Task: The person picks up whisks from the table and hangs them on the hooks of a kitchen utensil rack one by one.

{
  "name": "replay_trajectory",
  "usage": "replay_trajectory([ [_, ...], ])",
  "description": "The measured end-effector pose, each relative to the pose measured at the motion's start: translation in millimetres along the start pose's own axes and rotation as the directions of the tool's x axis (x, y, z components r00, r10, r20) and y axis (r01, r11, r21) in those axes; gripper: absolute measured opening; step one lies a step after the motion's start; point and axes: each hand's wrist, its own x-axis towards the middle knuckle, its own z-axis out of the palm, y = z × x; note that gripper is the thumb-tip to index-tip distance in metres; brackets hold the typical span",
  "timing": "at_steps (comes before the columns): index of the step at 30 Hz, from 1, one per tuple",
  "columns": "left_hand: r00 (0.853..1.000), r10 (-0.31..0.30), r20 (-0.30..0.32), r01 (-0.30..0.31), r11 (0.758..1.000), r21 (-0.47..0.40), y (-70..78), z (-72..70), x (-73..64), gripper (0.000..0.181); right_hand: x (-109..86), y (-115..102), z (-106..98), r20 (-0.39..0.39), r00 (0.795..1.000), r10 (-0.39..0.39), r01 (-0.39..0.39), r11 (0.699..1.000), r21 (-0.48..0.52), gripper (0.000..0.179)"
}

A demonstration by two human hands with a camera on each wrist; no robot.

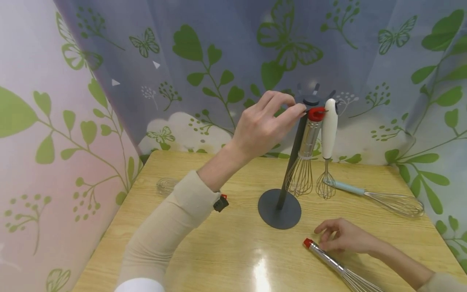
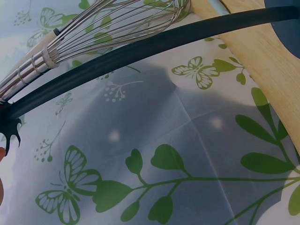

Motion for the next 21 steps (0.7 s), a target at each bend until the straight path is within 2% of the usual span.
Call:
replay_trajectory([
  [13,1.0,-0.002,0.003,0.002,1.0,-0.003,0.3,-0.2,0.4,0.007,0.6,13.1,3.8,0.025,1.0,0.004,-0.004,1.0,0.006,0.047],
  [21,1.0,-0.003,0.005,0.003,1.0,-0.001,0.1,-0.4,-0.1,0.008,1.2,15.6,7.3,0.01,1.0,0.016,-0.016,1.0,0.007,0.047],
])
